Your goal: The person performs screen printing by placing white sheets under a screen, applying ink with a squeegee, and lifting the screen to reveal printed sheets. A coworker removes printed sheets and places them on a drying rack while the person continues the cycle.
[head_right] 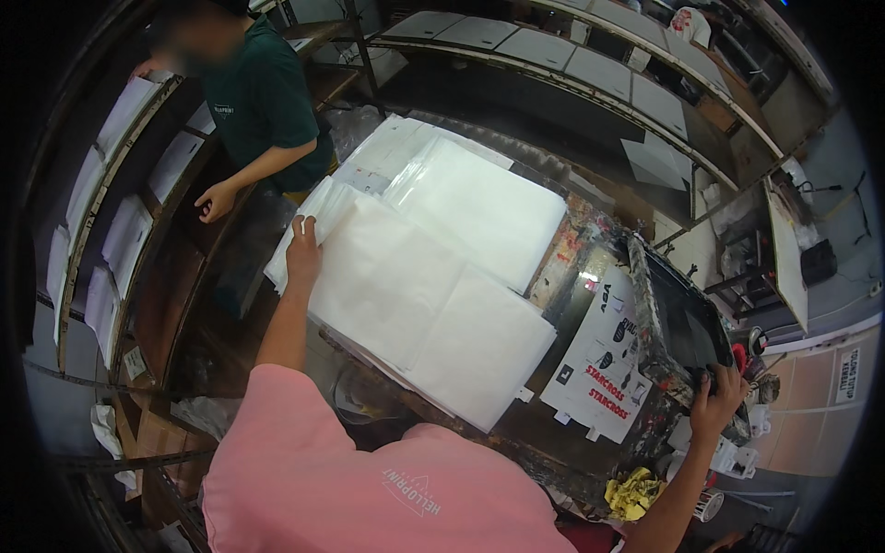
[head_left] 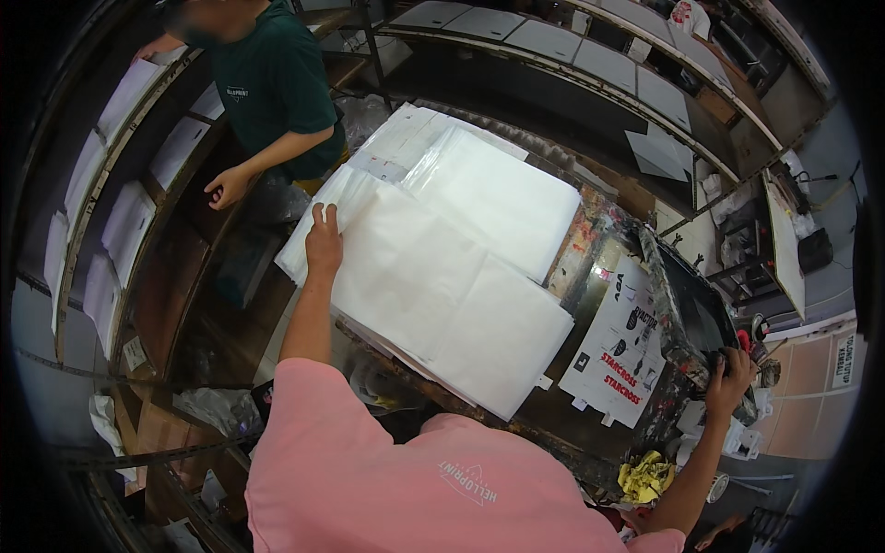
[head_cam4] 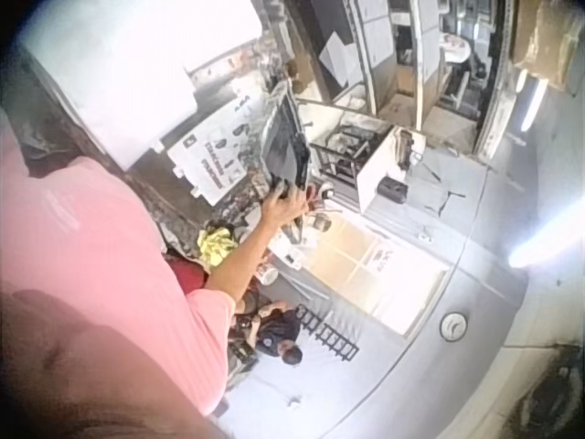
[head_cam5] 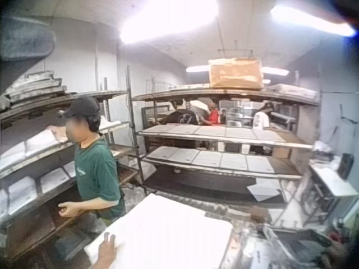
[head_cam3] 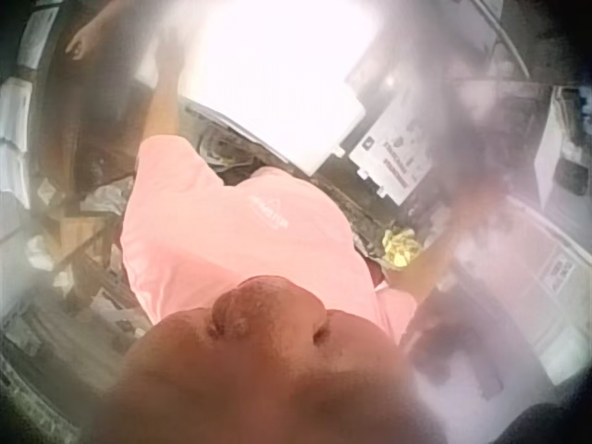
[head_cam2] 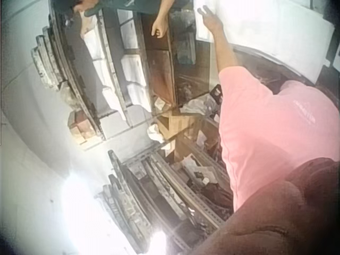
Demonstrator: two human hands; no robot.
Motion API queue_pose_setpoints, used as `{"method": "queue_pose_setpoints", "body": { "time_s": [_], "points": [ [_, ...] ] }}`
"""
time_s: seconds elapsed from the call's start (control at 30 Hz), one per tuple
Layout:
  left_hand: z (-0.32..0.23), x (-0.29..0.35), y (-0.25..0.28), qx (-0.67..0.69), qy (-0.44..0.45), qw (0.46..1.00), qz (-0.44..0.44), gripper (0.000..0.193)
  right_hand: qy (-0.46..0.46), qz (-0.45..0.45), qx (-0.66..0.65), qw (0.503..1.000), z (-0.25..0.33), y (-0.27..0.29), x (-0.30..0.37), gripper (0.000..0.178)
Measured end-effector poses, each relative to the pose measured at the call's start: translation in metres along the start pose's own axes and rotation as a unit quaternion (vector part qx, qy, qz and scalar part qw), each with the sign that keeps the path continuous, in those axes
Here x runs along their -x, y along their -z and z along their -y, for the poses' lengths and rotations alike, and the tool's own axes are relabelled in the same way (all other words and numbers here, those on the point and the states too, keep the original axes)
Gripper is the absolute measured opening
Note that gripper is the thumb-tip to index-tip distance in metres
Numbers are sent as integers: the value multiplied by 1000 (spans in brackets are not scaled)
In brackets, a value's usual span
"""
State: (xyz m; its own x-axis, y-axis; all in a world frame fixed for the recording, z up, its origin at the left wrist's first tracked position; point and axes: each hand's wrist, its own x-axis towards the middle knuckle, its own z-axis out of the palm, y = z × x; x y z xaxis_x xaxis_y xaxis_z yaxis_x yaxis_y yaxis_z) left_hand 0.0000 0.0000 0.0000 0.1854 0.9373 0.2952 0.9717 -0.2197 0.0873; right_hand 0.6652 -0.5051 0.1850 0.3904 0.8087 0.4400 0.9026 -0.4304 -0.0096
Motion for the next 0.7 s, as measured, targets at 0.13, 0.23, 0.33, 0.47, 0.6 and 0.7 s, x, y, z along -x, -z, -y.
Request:
{"method": "queue_pose_setpoints", "body": {
  "time_s": [0.13, 0.23, 0.33, 0.47, 0.6, 0.7],
  "points": [
    [-1, -2, 8, 2, 21, 1000, 2, 67, 7, -17, 12, 1000, 3, -3, 3, 34],
    [1, -6, 7, 17, 39, 999, -4, 72, 6, -9, 8, 1000, 5, -2, 1, 35],
    [8, -10, -3, 27, 47, 998, -16, 74, 7, -8, 5, 1000, 3, -2, -1, 35],
    [14, -14, -6, -26, 30, 999, 10, 67, 8, 4, 14, 1000, -1, -2, -1, 32],
    [2, -9, -1, -113, -13, 992, -46, 54, 3, -4, 18, 1000, -2, -3, 3, 33],
    [3, -13, -7, -38, 46, 997, 39, 49, 4, -8, 17, 1000, -1, -3, 1, 34]
  ]
}}
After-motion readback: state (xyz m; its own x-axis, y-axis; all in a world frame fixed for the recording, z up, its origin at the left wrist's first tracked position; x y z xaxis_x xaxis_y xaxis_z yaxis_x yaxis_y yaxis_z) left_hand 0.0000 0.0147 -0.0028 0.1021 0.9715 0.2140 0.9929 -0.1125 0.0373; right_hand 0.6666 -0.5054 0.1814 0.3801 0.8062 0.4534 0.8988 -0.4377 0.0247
